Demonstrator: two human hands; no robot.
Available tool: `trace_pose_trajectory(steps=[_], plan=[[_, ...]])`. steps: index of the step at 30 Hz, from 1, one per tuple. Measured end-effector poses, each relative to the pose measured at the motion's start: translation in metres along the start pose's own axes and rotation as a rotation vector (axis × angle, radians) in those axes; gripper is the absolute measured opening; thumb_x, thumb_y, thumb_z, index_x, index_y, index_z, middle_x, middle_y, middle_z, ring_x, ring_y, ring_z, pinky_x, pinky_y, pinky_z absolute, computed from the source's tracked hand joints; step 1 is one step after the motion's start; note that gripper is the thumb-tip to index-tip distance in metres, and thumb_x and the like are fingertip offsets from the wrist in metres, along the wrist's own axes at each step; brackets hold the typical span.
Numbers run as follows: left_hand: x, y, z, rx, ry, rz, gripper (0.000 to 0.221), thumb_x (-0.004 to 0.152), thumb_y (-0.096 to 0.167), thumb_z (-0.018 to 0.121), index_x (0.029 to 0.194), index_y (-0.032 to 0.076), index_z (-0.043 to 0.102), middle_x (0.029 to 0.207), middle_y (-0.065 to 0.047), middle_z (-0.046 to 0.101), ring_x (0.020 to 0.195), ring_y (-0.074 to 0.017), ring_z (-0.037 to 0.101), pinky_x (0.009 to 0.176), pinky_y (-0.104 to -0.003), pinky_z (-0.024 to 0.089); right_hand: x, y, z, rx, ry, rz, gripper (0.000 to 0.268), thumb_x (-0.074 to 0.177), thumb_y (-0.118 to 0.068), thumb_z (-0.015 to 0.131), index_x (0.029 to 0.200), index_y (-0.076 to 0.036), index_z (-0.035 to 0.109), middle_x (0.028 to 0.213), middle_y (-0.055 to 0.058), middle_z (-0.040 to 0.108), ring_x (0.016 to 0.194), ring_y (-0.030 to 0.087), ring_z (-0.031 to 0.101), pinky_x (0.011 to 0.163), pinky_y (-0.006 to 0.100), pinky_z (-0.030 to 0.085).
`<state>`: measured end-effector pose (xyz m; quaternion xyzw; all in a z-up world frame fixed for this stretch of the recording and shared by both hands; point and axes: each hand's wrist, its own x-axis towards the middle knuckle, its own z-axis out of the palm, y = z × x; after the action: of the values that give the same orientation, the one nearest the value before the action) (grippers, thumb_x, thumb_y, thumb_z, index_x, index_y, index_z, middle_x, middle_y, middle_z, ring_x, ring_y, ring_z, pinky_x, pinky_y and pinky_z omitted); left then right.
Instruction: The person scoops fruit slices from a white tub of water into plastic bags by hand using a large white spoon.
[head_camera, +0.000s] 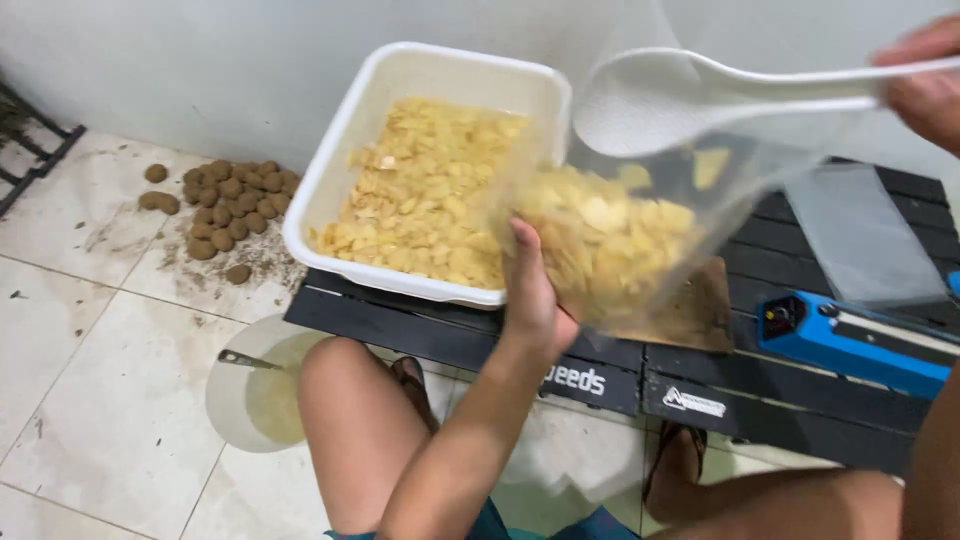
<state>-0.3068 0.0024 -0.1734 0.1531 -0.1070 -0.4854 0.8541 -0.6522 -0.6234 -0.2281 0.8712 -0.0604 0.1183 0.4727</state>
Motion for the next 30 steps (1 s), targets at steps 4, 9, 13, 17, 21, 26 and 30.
trace_pose_trajectory(steps=[4, 9, 13, 17, 21, 26, 30], plan=[[-0.011, -0.061, -0.007, -0.113, -0.143, -0.261, 0.083, 0.100, 0.068, 0.040, 0.158, 0.008, 0.034, 0.144, -0.018, 0.055, 0.121, -0.0279, 0.062, 0.097, -0.041, 0.058, -0.027, -0.098, -0.316, 1.472, -0.008, 0.973, 0.043, 0.129, -0.026, 0.035, 0.155, 0.008, 0.036, 0.142, 0.027, 0.039, 0.126, 0.038, 0.049, 0.103, 0.043, 0.044], [-0.007, -0.088, -0.047, -0.084, -0.157, -0.626, 0.070, 0.104, 0.054, 0.053, 0.150, 0.001, 0.045, 0.136, -0.021, 0.063, 0.113, -0.0296, 0.068, 0.095, -0.040, 0.059, 0.028, -0.175, -0.466, 1.542, 0.201, 1.190, 0.030, 0.125, -0.025, 0.046, 0.148, -0.008, 0.050, 0.118, 0.001, 0.052, 0.088, 0.002, 0.049, 0.087, 0.013, 0.048], [-0.003, -0.084, -0.084, -0.143, -0.239, -0.612, 0.056, 0.101, 0.013, 0.057, 0.152, -0.001, 0.040, 0.141, -0.021, 0.058, 0.123, -0.0304, 0.062, 0.105, -0.042, 0.049, 0.058, -0.203, -0.459, 1.604, 0.463, 1.359, 0.015, 0.120, -0.024, 0.062, 0.127, -0.010, 0.064, 0.090, -0.004, 0.055, 0.071, 0.002, 0.046, 0.071, 0.015, 0.045], [0.001, -0.084, -0.103, 0.027, -0.208, -0.615, 0.061, 0.106, 0.029, 0.058, 0.160, 0.013, 0.033, 0.148, -0.015, 0.054, 0.125, -0.0247, 0.062, 0.102, -0.036, 0.055, 0.075, -0.223, -0.438, 1.647, 0.549, 1.407, 0.013, 0.118, -0.016, 0.060, 0.120, -0.005, 0.066, 0.097, -0.001, 0.060, 0.075, 0.002, 0.047, 0.075, 0.014, 0.042], [-0.003, -0.080, -0.101, 0.006, -0.235, -0.692, 0.060, 0.108, 0.040, 0.054, 0.157, 0.010, 0.036, 0.145, -0.014, 0.058, 0.122, -0.0262, 0.065, 0.103, -0.040, 0.055, 0.087, -0.234, -0.443, 1.594, 0.482, 1.344, 0.016, 0.123, -0.016, 0.059, 0.125, -0.002, 0.065, 0.095, 0.000, 0.059, 0.070, 0.002, 0.047, 0.070, 0.013, 0.040], [-0.004, -0.065, -0.107, 0.016, -0.445, -0.777, 0.090, 0.093, 0.032, 0.074, 0.164, 0.024, 0.019, 0.161, -0.019, 0.040, 0.139, -0.0473, 0.050, 0.106, -0.076, 0.050, 0.068, -0.241, -0.442, 1.598, 0.395, 1.344, 0.015, 0.125, -0.021, 0.051, 0.131, -0.010, 0.059, 0.111, 0.001, 0.059, 0.074, 0.003, 0.047, 0.072, 0.015, 0.045], [-0.008, -0.057, -0.125, -0.168, -0.514, -0.763, 0.093, 0.087, -0.012, 0.066, 0.166, 0.019, 0.028, 0.161, -0.014, 0.046, 0.146, -0.0411, 0.048, 0.119, -0.075, 0.040, 0.049, -0.245, -0.436, 1.665, 0.287, 1.329, 0.026, 0.124, -0.043, 0.050, 0.133, -0.019, 0.054, 0.107, -0.007, 0.051, 0.086, -0.001, 0.045, 0.082, 0.014, 0.038]])
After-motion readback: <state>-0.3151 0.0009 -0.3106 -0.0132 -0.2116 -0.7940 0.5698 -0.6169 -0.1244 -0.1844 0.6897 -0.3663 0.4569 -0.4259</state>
